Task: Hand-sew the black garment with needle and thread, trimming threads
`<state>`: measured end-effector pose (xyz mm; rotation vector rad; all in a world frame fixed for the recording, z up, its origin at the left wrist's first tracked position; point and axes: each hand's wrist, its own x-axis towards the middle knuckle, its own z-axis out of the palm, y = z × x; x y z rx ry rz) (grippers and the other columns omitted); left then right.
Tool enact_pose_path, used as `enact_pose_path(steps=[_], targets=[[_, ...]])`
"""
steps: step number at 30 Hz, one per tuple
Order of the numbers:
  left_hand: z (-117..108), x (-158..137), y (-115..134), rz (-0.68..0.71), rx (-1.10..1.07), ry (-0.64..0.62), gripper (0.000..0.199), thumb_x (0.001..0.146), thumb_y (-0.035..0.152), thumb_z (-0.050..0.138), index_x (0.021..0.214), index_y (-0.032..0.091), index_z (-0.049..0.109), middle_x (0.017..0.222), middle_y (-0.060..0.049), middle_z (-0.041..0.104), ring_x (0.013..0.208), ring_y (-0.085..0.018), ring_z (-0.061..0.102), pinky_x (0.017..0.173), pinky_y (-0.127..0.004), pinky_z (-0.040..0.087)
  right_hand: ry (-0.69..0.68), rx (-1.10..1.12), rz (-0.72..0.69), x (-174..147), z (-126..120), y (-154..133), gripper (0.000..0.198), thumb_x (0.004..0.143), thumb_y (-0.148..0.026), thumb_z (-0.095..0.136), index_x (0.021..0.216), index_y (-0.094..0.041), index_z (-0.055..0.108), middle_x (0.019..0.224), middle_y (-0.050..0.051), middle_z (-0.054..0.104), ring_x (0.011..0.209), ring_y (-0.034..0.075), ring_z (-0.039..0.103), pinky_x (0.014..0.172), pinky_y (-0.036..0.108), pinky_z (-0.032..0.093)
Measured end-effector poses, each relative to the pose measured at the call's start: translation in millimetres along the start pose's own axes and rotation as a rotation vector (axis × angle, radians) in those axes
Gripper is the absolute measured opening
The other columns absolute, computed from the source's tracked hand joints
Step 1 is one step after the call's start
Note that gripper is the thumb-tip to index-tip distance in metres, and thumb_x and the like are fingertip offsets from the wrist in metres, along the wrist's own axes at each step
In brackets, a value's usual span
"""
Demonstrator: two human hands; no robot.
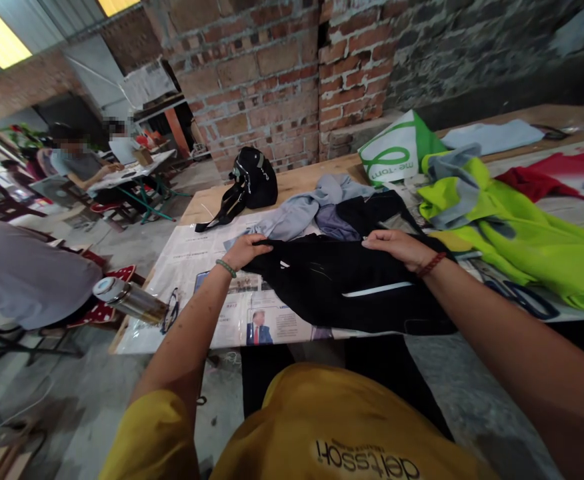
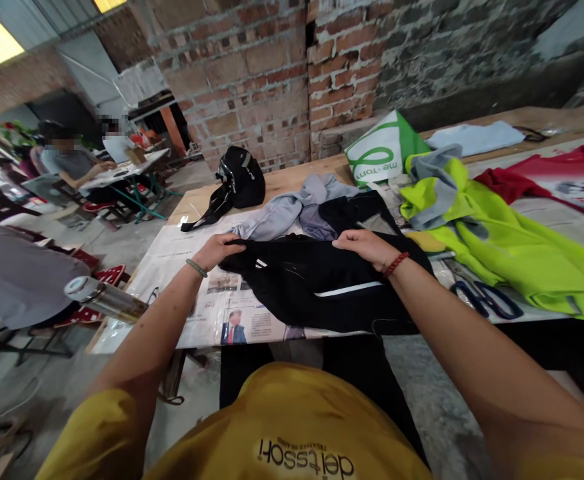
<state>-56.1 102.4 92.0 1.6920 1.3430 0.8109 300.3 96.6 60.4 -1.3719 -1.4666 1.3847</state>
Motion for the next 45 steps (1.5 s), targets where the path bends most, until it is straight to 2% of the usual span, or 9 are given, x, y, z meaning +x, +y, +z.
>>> enact_pose_path(steps=[6,13,18,22,27,35,38,41,45], targets=[[14,-6,0,-0.098,-0.505,0.080,0.029,0.057,0.030,0.074,0.075,0.015,0.058,0.058,0.003,0.058,0.047,-0.009,0.053,0.046,-0.021,0.043,0.002,0.078,0.031,5,-3,4,0.039,0.053,-0.051,0.074,0.061,-0.020,0.053,0.058,-0.003,0.057,0.054,0.011,0.051,0.055,0.026,0.040],[15,-5,-22,-0.095,-0.684,0.223,0.032,0.052,0.025,0.079,0.073,0.014,0.057,0.062,0.001,0.061,0.054,-0.010,0.057,0.051,-0.021,0.046,0.046,0.084,-0.001,-1,-4,9,0.036,0.053,-0.048,0.075,0.067,-0.020,0.058,0.065,-0.001,0.061,0.063,0.014,0.056,0.063,0.029,0.045],[20,-11,-58,-0.092,-0.701,0.356,0.029,0.054,0.027,0.077,0.073,0.014,0.060,0.064,0.001,0.060,0.057,-0.009,0.055,0.053,-0.020,0.044,0.032,0.044,-0.080,-3,-5,17,0.035,0.052,-0.037,0.076,0.080,-0.020,0.064,0.081,0.000,0.065,0.074,0.014,0.059,0.077,0.032,0.047],[34,-29,-100,-0.155,-0.695,0.505,0.034,0.053,0.028,0.076,0.082,0.015,0.062,0.071,0.002,0.061,0.063,-0.009,0.056,0.058,-0.021,0.044,0.146,0.009,-0.142,-10,-10,29,0.031,0.059,-0.040,0.071,0.082,-0.019,0.065,0.086,0.003,0.067,0.083,0.017,0.060,0.082,0.034,0.046],[51,-51,-139,-0.198,-0.656,0.642,0.036,0.055,0.029,0.072,0.086,0.015,0.061,0.074,0.002,0.061,0.068,-0.010,0.056,0.065,-0.023,0.045,0.240,-0.004,-0.097,-29,-20,53,0.029,0.064,-0.044,0.068,0.082,-0.022,0.064,0.082,0.002,0.068,0.084,0.019,0.062,0.081,0.035,0.048],[60,-54,-143,-0.132,-0.634,0.749,0.028,0.061,0.030,0.067,0.085,0.017,0.060,0.077,0.001,0.060,0.071,-0.010,0.056,0.071,-0.025,0.045,0.402,0.033,-0.070,-75,-21,80,0.030,0.067,-0.049,0.068,0.084,-0.025,0.063,0.092,0.004,0.068,0.089,0.023,0.062,0.081,0.038,0.049],[61,-54,-141,-0.140,-0.637,0.778,0.026,0.060,0.027,0.067,0.083,0.018,0.060,0.074,0.003,0.059,0.068,-0.010,0.054,0.067,-0.023,0.043,0.392,-0.006,-0.123,-87,-19,88,0.039,0.063,-0.051,0.069,0.093,-0.026,0.061,0.096,0.004,0.067,0.091,0.022,0.061,0.082,0.038,0.049],[61,-55,-139,-0.155,-0.647,0.785,0.021,0.060,0.023,0.062,0.080,0.018,0.060,0.070,0.003,0.057,0.064,-0.009,0.052,0.064,-0.022,0.042,0.321,-0.199,-0.187,-94,-16,98,0.044,0.064,-0.047,0.069,0.102,-0.027,0.060,0.090,0.004,0.064,0.087,0.021,0.060,0.082,0.037,0.047],[61,-57,-135,-0.093,-0.566,0.792,0.014,0.061,0.020,0.054,0.073,0.018,0.060,0.074,0.001,0.059,0.070,-0.012,0.053,0.065,-0.022,0.041,0.239,-0.518,-0.260,-98,-7,111,0.022,0.073,-0.041,0.059,0.087,-0.026,0.065,0.075,0.002,0.058,0.073,0.018,0.057,0.075,0.035,0.045]])
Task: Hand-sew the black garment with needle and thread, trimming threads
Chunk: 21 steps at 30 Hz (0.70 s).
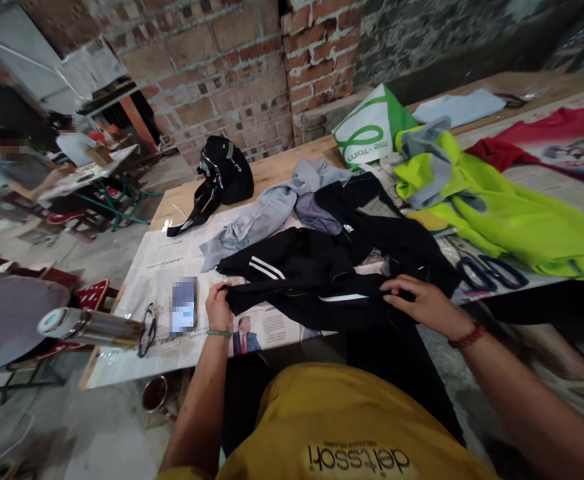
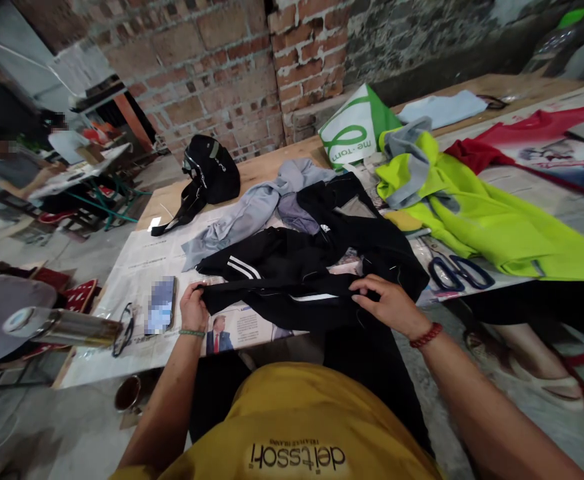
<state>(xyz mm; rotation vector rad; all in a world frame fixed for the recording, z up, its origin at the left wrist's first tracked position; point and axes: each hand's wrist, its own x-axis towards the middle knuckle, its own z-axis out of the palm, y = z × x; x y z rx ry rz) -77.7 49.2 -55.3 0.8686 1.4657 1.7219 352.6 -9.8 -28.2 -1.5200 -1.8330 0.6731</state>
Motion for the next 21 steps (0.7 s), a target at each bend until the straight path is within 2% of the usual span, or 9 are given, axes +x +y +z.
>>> enact_pose_path(steps=[5,13,17,21], targets=[[0,0,0,0.031,0.068,-0.010,0.015,0.061,0.020,0.049,0.072,0.018,0.059,0.073,0.001,0.059,0.072,-0.014,0.053,0.067,-0.024,0.041,0.063,-0.089,-0.073,-5,14,3,0.014,0.074,-0.031,0.051,0.077,-0.026,0.063,0.071,0.003,0.059,0.072,0.019,0.056,0.072,0.034,0.044],[-2,3,-1,0.030,0.023,-0.032,0.011,0.057,0.015,0.050,0.061,0.017,0.060,0.069,0.001,0.058,0.073,-0.013,0.053,0.071,-0.023,0.040,0.141,-0.181,-0.145,-8,26,7,0.011,0.071,-0.022,0.047,0.071,-0.025,0.058,0.068,0.004,0.059,0.071,0.021,0.055,0.072,0.038,0.042],[-2,1,3,0.019,0.034,-0.056,0.010,0.057,0.015,0.050,0.059,0.018,0.059,0.070,0.000,0.059,0.074,-0.015,0.054,0.071,-0.025,0.041,0.097,-0.161,-0.134,-6,20,7,0.009,0.068,-0.021,0.047,0.067,-0.025,0.055,0.069,0.003,0.058,0.072,0.021,0.056,0.073,0.038,0.043],[-2,-1,9,-0.004,0.051,-0.114,0.012,0.057,0.017,0.049,0.061,0.017,0.061,0.069,-0.001,0.060,0.071,-0.014,0.054,0.068,-0.025,0.041,-0.016,-0.097,-0.072,-3,8,-7,0.010,0.075,-0.030,0.050,0.069,-0.025,0.057,0.075,0.004,0.061,0.074,0.021,0.058,0.071,0.036,0.045]])
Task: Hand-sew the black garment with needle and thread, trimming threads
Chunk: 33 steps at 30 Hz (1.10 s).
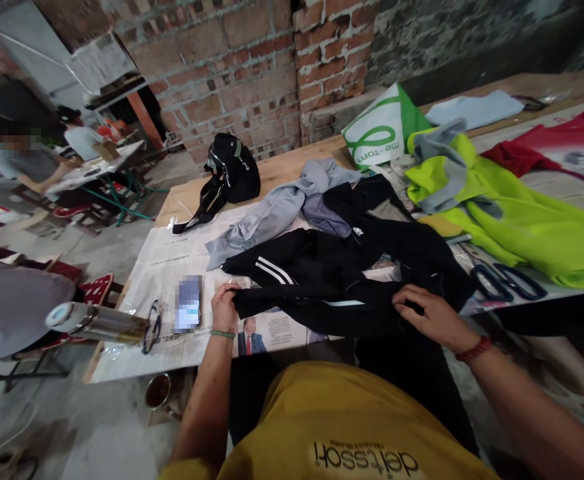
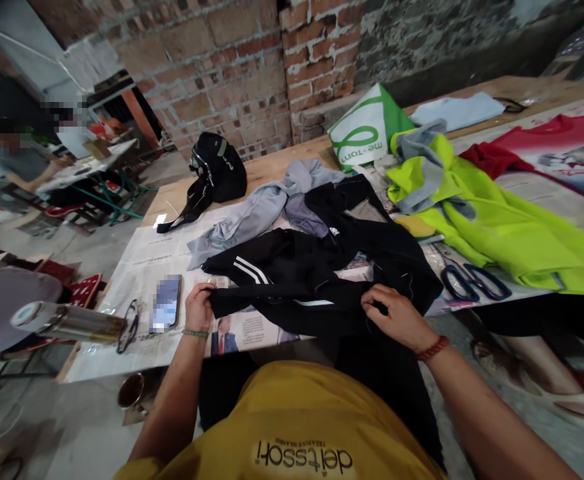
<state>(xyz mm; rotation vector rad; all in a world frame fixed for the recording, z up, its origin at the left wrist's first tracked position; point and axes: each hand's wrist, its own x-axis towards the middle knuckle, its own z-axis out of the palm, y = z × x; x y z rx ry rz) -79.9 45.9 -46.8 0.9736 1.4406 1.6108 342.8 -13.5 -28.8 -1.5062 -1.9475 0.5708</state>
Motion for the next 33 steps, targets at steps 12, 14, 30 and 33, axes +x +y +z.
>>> enact_pose_path(steps=[12,14,30,33], targets=[[-14,-4,8,-0.031,-0.248,-0.180,0.013,0.056,0.017,0.052,0.064,0.015,0.062,0.065,-0.001,0.061,0.064,-0.013,0.056,0.062,-0.023,0.043,0.026,-0.240,0.259,115,24,-69,0.037,0.076,-0.039,0.055,0.105,-0.016,0.063,0.095,0.012,0.068,0.086,0.026,0.064,0.075,0.036,0.048],[-17,-5,7,-0.007,-0.118,-0.245,0.016,0.061,0.020,0.051,0.067,0.014,0.064,0.066,-0.002,0.062,0.063,-0.013,0.055,0.060,-0.024,0.042,-0.122,-0.331,0.236,127,33,-70,0.032,0.074,-0.031,0.056,0.102,-0.016,0.065,0.095,0.013,0.069,0.088,0.028,0.064,0.075,0.037,0.048],[107,-67,100,0.981,0.576,-0.778,0.049,0.075,0.023,0.057,0.123,0.013,0.051,0.123,-0.012,0.058,0.116,-0.020,0.050,0.101,-0.034,0.040,0.284,0.119,-0.559,50,23,-114,0.020,0.083,-0.017,0.050,0.096,-0.026,0.062,0.084,0.002,0.068,0.075,0.016,0.066,0.067,0.029,0.054],[134,-74,105,0.908,0.693,-0.950,0.043,0.076,0.017,0.049,0.118,0.016,0.056,0.105,-0.006,0.068,0.098,-0.016,0.061,0.090,-0.028,0.045,0.303,0.077,-0.644,41,18,-113,0.025,0.082,-0.011,0.050,0.099,-0.027,0.060,0.085,0.001,0.068,0.076,0.016,0.065,0.067,0.030,0.053]])
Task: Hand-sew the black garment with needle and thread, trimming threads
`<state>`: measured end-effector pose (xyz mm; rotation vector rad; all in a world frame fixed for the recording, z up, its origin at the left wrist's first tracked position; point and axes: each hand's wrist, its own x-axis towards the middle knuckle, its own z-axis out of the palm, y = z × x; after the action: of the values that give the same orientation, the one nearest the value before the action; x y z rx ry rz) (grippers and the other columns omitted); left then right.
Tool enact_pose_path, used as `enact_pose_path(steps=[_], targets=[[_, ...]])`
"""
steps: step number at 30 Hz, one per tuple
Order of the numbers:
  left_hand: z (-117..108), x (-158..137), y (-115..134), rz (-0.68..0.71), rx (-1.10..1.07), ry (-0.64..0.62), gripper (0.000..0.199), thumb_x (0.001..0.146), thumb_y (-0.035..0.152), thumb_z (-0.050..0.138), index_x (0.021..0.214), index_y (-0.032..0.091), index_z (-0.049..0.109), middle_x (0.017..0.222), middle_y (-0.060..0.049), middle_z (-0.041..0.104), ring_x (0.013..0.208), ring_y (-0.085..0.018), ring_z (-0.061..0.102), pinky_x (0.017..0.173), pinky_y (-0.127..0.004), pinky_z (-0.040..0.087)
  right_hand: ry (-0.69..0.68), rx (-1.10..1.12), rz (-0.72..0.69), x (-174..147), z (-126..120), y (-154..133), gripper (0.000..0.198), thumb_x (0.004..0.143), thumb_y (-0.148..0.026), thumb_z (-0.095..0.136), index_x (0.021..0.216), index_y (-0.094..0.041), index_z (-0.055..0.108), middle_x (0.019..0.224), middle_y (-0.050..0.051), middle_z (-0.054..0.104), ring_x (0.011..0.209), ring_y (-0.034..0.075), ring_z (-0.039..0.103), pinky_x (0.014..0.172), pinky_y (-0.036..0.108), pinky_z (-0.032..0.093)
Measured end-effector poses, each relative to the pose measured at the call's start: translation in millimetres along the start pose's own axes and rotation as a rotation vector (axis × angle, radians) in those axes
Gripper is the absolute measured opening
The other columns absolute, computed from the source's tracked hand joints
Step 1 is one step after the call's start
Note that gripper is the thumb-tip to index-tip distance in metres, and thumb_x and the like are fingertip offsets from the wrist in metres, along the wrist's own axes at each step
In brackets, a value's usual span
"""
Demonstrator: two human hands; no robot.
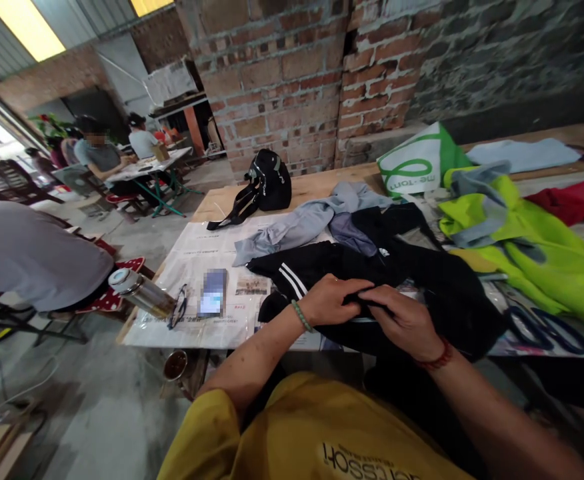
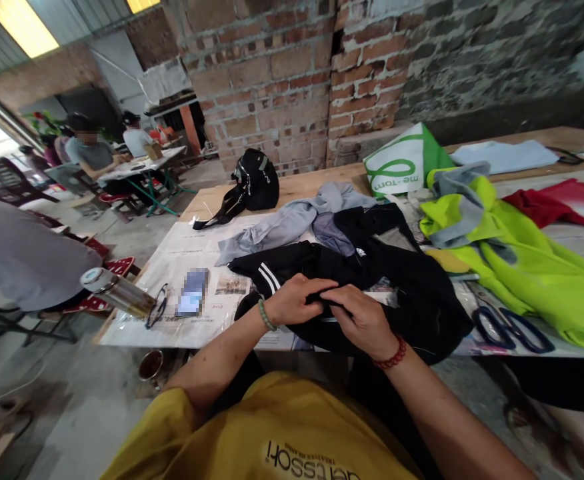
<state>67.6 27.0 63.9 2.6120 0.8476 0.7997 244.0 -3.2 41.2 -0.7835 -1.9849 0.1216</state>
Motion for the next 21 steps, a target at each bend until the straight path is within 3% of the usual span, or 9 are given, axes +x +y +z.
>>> enact_pose_path(steps=[3,8,10,12,15,21], targets=[[-4,10,4,-0.104,0.121,-0.140,0.034,0.078,0.018,0.044,0.105,0.022,0.065,0.097,-0.002,0.070,0.093,-0.016,0.064,0.085,-0.029,0.045,0.032,-0.103,-0.019,-9,-8,6,0.028,0.082,-0.008,0.050,0.102,-0.026,0.059,0.087,0.002,0.068,0.077,0.016,0.065,0.069,0.030,0.053],[-26,7,2,-0.182,0.409,-0.634,0.024,0.072,0.025,0.053,0.090,0.023,0.069,0.088,-0.006,0.071,0.088,-0.023,0.065,0.074,-0.030,0.048,0.015,-0.240,0.029,-32,-2,22,0.030,0.080,-0.006,0.046,0.103,-0.021,0.059,0.092,0.005,0.068,0.084,0.017,0.063,0.077,0.034,0.051],[-31,1,-4,-0.290,0.569,-0.708,0.025,0.073,0.023,0.052,0.090,0.020,0.070,0.091,-0.010,0.071,0.089,-0.026,0.065,0.073,-0.033,0.048,0.039,-0.246,0.063,-40,6,26,0.033,0.078,-0.003,0.043,0.102,-0.020,0.059,0.091,0.006,0.067,0.085,0.018,0.062,0.078,0.034,0.050],[-38,-6,-11,-0.412,0.701,-0.698,0.026,0.074,0.020,0.050,0.090,0.017,0.070,0.090,-0.013,0.070,0.088,-0.029,0.065,0.074,-0.037,0.047,0.065,-0.256,0.128,-46,13,31,0.037,0.074,0.000,0.042,0.100,-0.020,0.060,0.090,0.006,0.066,0.086,0.018,0.060,0.079,0.035,0.049],[-56,-15,-19,-0.531,0.776,-0.581,0.026,0.079,0.021,0.046,0.090,0.020,0.069,0.086,-0.011,0.071,0.086,-0.027,0.065,0.077,-0.039,0.046,0.039,-0.283,0.250,-50,20,37,0.038,0.068,0.002,0.042,0.095,-0.017,0.061,0.087,0.008,0.063,0.086,0.019,0.057,0.080,0.035,0.046],[-96,-29,-28,-0.456,0.711,-0.178,0.037,0.074,0.016,0.048,0.106,0.022,0.065,0.105,-0.007,0.068,0.098,-0.024,0.061,0.086,-0.037,0.043,-0.137,-0.379,0.471,-34,21,48,0.025,0.068,-0.006,0.050,0.084,-0.018,0.066,0.086,0.008,0.063,0.088,0.022,0.056,0.080,0.035,0.040]])
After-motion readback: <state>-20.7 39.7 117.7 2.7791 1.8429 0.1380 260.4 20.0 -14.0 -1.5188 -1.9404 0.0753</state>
